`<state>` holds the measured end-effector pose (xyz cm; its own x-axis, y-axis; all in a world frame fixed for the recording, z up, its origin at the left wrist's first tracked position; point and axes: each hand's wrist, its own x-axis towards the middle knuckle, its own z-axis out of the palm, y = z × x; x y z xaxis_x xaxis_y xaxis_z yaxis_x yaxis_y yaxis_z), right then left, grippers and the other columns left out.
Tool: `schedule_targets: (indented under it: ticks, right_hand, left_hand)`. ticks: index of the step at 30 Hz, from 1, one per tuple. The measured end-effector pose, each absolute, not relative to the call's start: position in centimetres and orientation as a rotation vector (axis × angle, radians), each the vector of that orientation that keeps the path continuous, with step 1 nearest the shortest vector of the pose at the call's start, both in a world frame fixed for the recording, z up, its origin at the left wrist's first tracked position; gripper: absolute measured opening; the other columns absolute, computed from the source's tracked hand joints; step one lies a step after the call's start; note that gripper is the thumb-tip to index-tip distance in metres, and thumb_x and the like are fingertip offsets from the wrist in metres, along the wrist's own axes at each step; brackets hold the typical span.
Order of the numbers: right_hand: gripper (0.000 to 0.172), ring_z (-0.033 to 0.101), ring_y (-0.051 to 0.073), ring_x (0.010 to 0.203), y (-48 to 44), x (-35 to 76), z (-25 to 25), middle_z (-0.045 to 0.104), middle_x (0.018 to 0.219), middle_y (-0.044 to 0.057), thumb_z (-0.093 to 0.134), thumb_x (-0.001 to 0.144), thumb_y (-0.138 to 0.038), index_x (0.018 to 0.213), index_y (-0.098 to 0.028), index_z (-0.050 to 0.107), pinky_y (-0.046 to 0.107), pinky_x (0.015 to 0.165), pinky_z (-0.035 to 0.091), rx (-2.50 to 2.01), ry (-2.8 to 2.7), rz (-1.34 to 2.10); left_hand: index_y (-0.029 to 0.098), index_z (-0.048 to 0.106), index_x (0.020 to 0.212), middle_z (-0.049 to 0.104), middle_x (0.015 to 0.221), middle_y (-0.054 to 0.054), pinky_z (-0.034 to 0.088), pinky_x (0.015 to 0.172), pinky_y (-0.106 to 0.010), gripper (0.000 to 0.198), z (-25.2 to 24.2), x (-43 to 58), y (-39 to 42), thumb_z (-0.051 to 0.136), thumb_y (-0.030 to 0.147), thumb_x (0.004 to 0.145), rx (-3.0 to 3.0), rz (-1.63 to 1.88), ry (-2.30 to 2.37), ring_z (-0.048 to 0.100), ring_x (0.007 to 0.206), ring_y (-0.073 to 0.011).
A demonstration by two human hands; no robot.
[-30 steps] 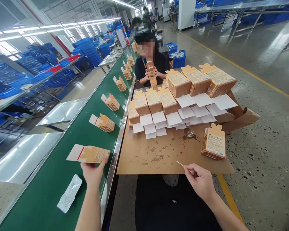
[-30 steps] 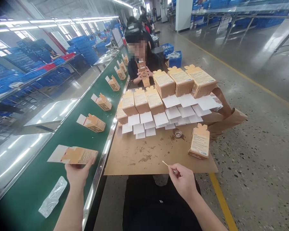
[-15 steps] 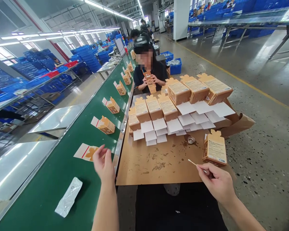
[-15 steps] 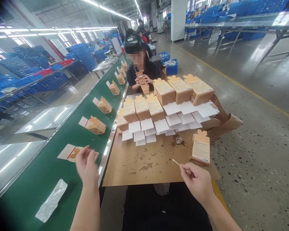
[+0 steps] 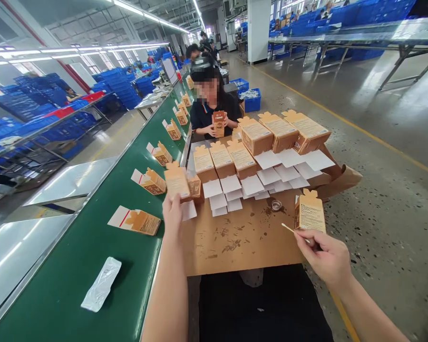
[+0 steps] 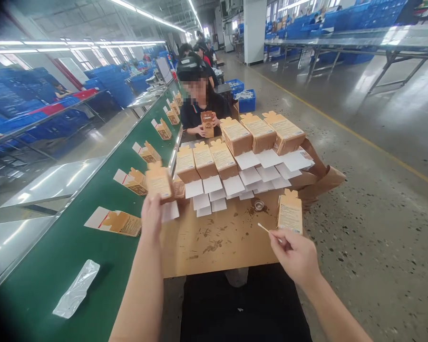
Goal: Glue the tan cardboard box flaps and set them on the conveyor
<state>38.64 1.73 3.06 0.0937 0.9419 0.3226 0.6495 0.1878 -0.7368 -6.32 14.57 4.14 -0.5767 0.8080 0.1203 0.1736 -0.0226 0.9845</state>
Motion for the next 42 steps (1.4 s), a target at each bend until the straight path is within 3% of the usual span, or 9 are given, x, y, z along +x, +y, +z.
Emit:
schedule_targets:
  ticks: [3,7,14,20,24,27,34,38,42]
  right_hand:
    - [0.044,0.058,0.019,0.056,5.2,39.1,4.8,0.063,0.062,0.002,0.058,0.113,-0.051,0.084,-0.026,0.079,0.033,0.060,0.049,-1.642,-1.814,0.416]
    - [0.025,0.069,0.021,0.069,10.1,38.2,6.6,0.077,0.074,0.004,0.063,0.107,-0.027,0.086,-0.025,0.076,0.030,0.068,0.043,-1.896,-2.122,0.430]
    - [0.025,0.073,0.026,0.076,13.6,37.0,6.8,0.082,0.081,0.012,0.062,0.110,-0.015,0.089,-0.021,0.077,0.034,0.069,0.037,-2.032,-2.306,0.410]
    - [0.027,0.071,0.022,0.072,11.7,38.3,6.0,0.078,0.078,0.007,0.060,0.113,-0.018,0.093,-0.023,0.078,0.033,0.068,0.039,-1.973,-2.185,0.367]
    - [0.030,0.067,0.019,0.062,6.0,34.3,2.4,0.077,0.073,0.001,0.059,0.115,-0.024,0.096,-0.026,0.082,0.031,0.065,0.048,-1.477,-2.069,0.490]
    - [0.028,0.064,0.015,0.058,1.7,28.7,-1.1,0.074,0.069,-0.002,0.062,0.110,-0.016,0.090,-0.026,0.078,0.027,0.064,0.047,-1.128,-2.071,0.547]
    - [0.034,0.049,0.013,0.055,-0.3,22.5,-4.7,0.058,0.062,-0.005,0.062,0.103,-0.009,0.074,-0.026,0.058,0.028,0.062,0.036,-1.125,-2.165,0.562]
    - [0.032,0.052,0.013,0.057,0.9,24.2,-4.4,0.060,0.064,-0.004,0.059,0.106,-0.011,0.077,-0.026,0.061,0.027,0.063,0.037,-1.149,-2.099,0.555]
    - [0.035,0.052,0.014,0.055,0.8,26.7,-3.6,0.058,0.063,-0.004,0.057,0.114,-0.022,0.081,-0.026,0.068,0.026,0.061,0.043,-1.198,-1.914,0.585]
  left_hand:
    - [0.027,0.081,0.141,0.082,0.153,-0.014,0.062,0.123,-0.051,0.065,3.5,-6.7,8.7,0.094,0.060,0.087,0.760,1.788,1.506,0.076,0.145,-0.0385]
    - [0.025,0.083,0.136,0.086,0.146,-0.015,0.066,0.117,-0.053,0.081,1.0,-5.1,2.2,0.115,0.049,0.065,0.598,1.603,1.394,0.082,0.135,-0.0406]
    - [0.024,0.078,0.129,0.087,0.139,-0.016,0.066,0.120,-0.055,0.086,-2.3,-1.5,0.0,0.121,0.043,0.057,0.623,1.404,1.434,0.084,0.134,-0.0404]
    - [0.024,0.074,0.126,0.087,0.134,-0.015,0.066,0.119,-0.057,0.083,-1.4,-1.1,0.4,0.120,0.039,0.059,0.681,1.349,1.427,0.085,0.131,-0.0398]
    - [0.025,0.072,0.132,0.085,0.136,-0.014,0.066,0.118,-0.057,0.086,-1.2,0.2,0.0,0.119,0.044,0.063,0.696,1.400,1.432,0.085,0.131,-0.0391]
    - [0.026,0.071,0.134,0.085,0.136,-0.014,0.066,0.119,-0.057,0.088,-1.2,0.9,-0.5,0.119,0.049,0.064,0.738,1.427,1.477,0.084,0.131,-0.0383]
    - [0.028,0.065,0.140,0.084,0.136,-0.013,0.069,0.115,-0.055,0.092,-2.4,1.1,-1.5,0.116,0.055,0.068,0.842,1.435,1.546,0.085,0.129,-0.0374]
    - [0.028,0.061,0.142,0.084,0.137,-0.015,0.070,0.115,-0.055,0.098,-4.0,1.1,-1.7,0.115,0.057,0.064,0.914,1.435,1.593,0.085,0.131,-0.0394]
    - [0.028,0.061,0.135,0.084,0.130,-0.014,0.072,0.106,-0.053,0.086,-4.3,1.4,-2.7,0.110,0.055,0.068,1.089,1.377,1.760,0.087,0.124,-0.0391]
